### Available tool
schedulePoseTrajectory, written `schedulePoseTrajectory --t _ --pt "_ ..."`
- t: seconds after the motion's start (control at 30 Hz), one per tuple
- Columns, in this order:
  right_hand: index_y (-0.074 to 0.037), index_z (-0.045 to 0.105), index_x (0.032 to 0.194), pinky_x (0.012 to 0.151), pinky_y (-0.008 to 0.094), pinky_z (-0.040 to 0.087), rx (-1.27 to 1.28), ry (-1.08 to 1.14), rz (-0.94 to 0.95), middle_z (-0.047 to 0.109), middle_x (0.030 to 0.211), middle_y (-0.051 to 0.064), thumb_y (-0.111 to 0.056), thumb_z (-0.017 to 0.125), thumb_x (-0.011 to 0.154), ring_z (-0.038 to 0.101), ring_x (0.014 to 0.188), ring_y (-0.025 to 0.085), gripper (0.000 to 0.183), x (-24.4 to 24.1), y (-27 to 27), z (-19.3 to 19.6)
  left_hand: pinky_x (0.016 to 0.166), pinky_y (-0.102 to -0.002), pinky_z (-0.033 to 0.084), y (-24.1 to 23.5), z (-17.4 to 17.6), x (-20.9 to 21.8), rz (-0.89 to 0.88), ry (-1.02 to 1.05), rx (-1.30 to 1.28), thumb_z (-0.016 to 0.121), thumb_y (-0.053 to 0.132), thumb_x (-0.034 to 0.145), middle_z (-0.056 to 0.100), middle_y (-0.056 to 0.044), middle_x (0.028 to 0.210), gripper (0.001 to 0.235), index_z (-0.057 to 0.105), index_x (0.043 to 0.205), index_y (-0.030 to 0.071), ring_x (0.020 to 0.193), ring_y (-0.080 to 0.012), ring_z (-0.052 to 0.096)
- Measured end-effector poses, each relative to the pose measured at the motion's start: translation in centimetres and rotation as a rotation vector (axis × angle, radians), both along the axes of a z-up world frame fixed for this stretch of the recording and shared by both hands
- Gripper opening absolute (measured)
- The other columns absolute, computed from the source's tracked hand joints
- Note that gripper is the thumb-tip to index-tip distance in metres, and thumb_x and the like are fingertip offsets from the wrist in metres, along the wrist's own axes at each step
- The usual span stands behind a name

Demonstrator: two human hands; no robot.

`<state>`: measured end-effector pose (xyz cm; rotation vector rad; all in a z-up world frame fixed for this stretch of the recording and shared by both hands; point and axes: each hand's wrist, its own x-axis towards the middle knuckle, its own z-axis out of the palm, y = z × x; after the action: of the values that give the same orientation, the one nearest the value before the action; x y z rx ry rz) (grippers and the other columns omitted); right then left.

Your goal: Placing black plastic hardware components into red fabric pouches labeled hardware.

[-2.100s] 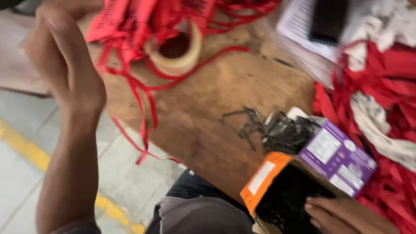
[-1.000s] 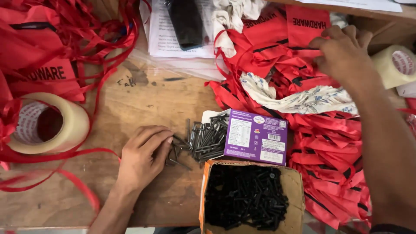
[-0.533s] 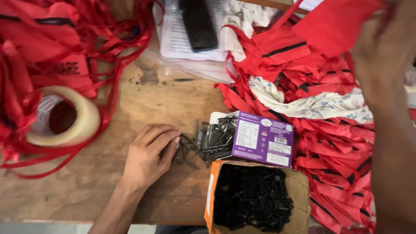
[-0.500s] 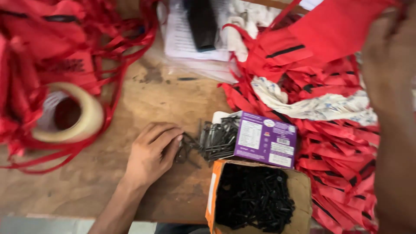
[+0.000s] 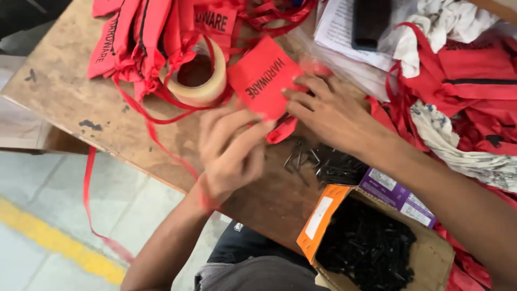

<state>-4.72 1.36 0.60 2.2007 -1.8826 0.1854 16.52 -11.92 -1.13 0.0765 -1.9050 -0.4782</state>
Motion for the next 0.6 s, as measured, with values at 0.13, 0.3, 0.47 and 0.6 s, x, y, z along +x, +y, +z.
schedulePoseTrajectory --t 0.13,0.3,0.47,0.6 --pt "-0.006 0.067 0.123 0.109 0.048 0.043 0.161 -0.034 -0.022 0.061 0.138 0.008 -0.003 0.071 0.069 0.047 0.135 0.035 0.054 -1.5 -0.5 -2.3 0.089 -0.043 0.057 -0.6 -2.4 -3.0 -0.177 -0.417 0.149 0.074 0.009 0.094 0.068 -0.008 0.116 0.024 0.07 0.118 0.01 0.106 -0.0335 0.066" --pt "-0.009 0.066 0.125 0.109 0.043 0.05 0.086 -0.226 -0.037 0.061 0.135 0.008 -0.001 0.072 0.075 0.054 0.132 0.033 0.05 -2.9 3.4 -0.9 0.079 -0.047 0.056 -1.3 -4.0 -6.4 -0.101 -0.579 0.13 0.077 0.021 0.082 0.067 -0.011 0.108 0.025 0.071 0.103 0.01 0.102 -0.0385 0.064" --pt "-0.012 0.069 0.114 0.095 0.041 0.056 0.281 -0.278 -0.191 0.063 0.121 0.007 -0.002 0.073 0.071 0.061 0.119 0.031 0.045 -2.6 5.6 -1.0 0.077 -0.047 0.056 -0.9 -5.2 -6.5 -0.099 -0.609 0.184 0.077 0.018 0.08 0.067 -0.01 0.101 0.016 0.07 0.092 0.01 0.098 -0.0368 0.064" --pt "-0.013 0.069 0.112 0.077 0.042 0.058 0.397 -0.174 -0.253 0.06 0.113 0.009 -0.005 0.074 0.078 0.063 0.105 0.03 0.035 -1.9 5.3 -1.2 0.076 -0.048 0.055 -1.1 -5.9 -6.2 -0.107 -0.544 0.226 0.074 0.013 0.087 0.066 -0.01 0.098 0.011 0.067 0.092 0.007 0.095 -0.0352 0.064"
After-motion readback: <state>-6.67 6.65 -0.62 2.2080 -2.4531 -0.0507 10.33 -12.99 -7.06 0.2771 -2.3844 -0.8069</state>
